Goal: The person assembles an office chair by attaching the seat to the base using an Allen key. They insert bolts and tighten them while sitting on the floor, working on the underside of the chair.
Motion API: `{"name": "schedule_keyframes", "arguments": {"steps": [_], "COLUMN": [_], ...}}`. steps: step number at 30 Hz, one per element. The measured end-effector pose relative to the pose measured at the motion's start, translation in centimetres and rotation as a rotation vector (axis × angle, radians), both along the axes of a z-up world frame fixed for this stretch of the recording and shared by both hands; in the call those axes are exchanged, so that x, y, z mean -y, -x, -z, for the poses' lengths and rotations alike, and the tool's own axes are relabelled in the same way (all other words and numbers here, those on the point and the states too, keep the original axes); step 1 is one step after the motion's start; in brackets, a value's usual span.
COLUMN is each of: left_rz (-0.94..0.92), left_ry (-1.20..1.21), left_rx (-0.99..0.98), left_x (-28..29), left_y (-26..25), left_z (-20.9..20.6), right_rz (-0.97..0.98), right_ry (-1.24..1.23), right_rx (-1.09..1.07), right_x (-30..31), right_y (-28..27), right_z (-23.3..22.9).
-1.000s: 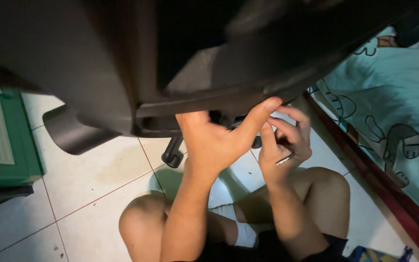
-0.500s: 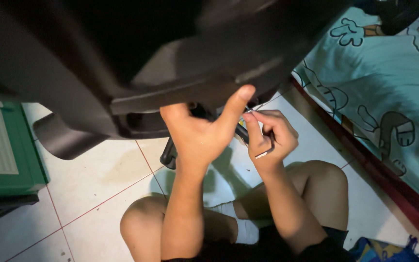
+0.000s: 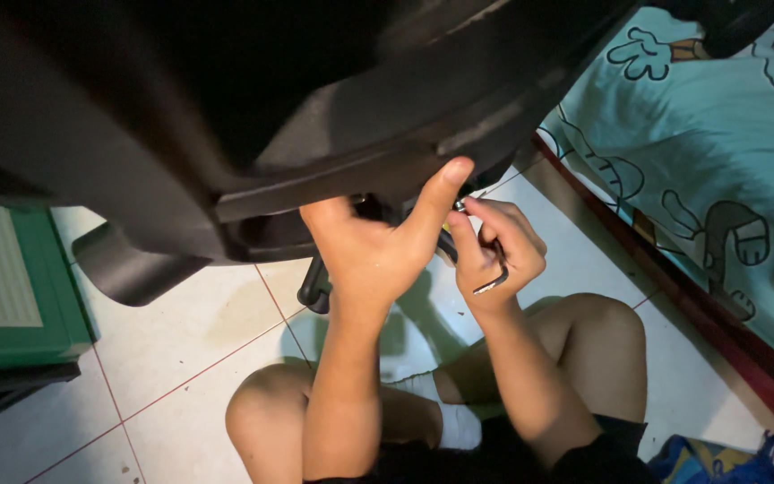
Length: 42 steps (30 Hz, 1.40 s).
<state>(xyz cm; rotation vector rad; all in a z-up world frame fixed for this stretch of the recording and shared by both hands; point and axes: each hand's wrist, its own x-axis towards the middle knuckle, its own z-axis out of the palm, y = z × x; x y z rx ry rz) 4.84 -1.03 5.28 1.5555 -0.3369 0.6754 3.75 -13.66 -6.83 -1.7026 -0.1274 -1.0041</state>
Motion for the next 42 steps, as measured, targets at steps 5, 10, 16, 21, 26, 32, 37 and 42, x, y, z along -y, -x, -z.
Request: {"name": "schedule_keyframes", "arguments": {"steps": [5, 10, 16, 21, 26, 32, 37, 42], "left_rz": [-0.032, -0.026, -0.017, -0.001, -0.032, -0.019, 0.0, -0.018], "left_ry": [-0.011, -0.014, -0.008, 0.012, -0.012, -0.008, -0.006, -0.028], "left_rx": [0.006, -0.034, 0.001, -0.003, 0.02, 0.022, 0.02, 0.02], "left_x": [0.2, 0.0, -0.4, -0.2, 0.2, 0.4, 0.8, 1.1], "left_y": [-0.3, -0.4, 0.0, 0.1, 0.0, 0.3, 0.2, 0.2], "left_z": [-0.4, -0.6, -0.4, -0.2, -0.2, -0.1, -0.4, -0.4], "right_rz": [0.014, 0.004, -0.008, 0.042, 0.054, 0.001, 0.036, 0.015], "right_ry": [-0.013, 0.028, 0.124, 0.119, 0.077, 0.189, 0.155, 0.183], "right_rx": [0.018, 0.042, 0.028, 0.032, -0.04, 0.019, 0.033, 0.042], "right_x": [0.0, 0.3, 0.0, 0.0, -0.2, 0.4, 0.9, 1.2], "right_y": [-0.1, 0.0, 0.5, 0.5, 0.4, 0.8, 0.3, 0.0], "right_z": [-0.2, -0.8, -1.2, -1.0, -1.7, -1.8, -1.5, -1.8]}}
